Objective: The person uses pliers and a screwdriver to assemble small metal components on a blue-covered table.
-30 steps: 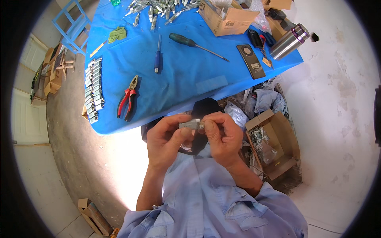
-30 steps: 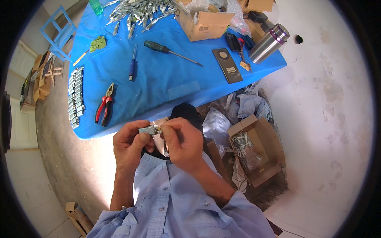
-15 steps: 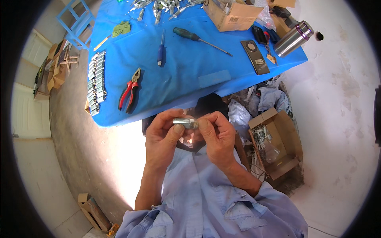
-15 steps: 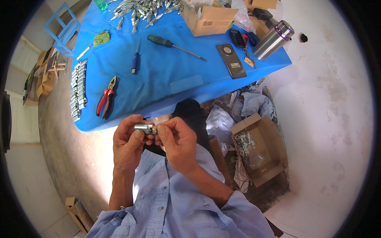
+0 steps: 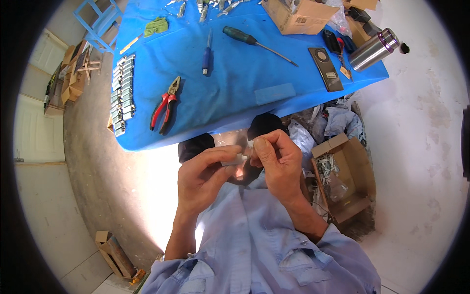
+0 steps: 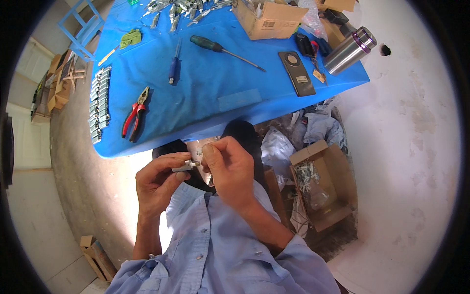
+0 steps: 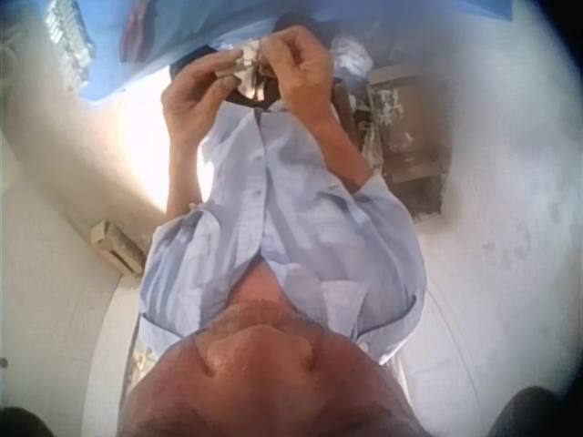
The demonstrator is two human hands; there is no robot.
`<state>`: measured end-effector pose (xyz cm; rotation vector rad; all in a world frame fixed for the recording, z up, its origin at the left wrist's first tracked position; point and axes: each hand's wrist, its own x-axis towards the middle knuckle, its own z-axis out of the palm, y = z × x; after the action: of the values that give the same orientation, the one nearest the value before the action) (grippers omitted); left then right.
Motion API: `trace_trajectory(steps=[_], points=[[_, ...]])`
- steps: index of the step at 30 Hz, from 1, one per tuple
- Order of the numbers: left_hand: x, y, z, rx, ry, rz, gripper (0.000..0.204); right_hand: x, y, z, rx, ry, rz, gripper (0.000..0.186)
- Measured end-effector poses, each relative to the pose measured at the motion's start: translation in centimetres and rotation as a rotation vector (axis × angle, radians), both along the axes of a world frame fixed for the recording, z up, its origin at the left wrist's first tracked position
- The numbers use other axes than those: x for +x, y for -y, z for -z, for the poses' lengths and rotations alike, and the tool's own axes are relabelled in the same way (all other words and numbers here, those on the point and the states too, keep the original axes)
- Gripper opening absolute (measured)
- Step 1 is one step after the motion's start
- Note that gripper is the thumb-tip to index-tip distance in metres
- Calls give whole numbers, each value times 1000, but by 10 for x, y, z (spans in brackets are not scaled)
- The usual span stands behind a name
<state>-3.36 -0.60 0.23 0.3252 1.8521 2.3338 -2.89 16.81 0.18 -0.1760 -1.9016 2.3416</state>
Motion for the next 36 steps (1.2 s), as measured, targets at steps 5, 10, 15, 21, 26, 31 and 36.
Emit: trace_trajectory(steps=[5,10,15,21,26,31,36], points=[[-5,1,11,183,159,-22,24,1,1,6,-52,15,-31,16],[-7,1,19,221,206,-40,25,4,1,11,-114,82,-77,12],[-8,1,29,248,236,-36,25,7,1,17,-143,113,-180,11],[-8,0,37,242,246,-30,24,7,3,19,-176,138,-226,13],[-8,-3,41,215,269,-36,24,7,1,17,-186,149,-229,16],[-9,-5,42,199,279,-47,25,7,-1,17,-190,164,-233,17],[-9,-7,43,142,303,-71,26,7,-1,23,-197,138,-199,15]])
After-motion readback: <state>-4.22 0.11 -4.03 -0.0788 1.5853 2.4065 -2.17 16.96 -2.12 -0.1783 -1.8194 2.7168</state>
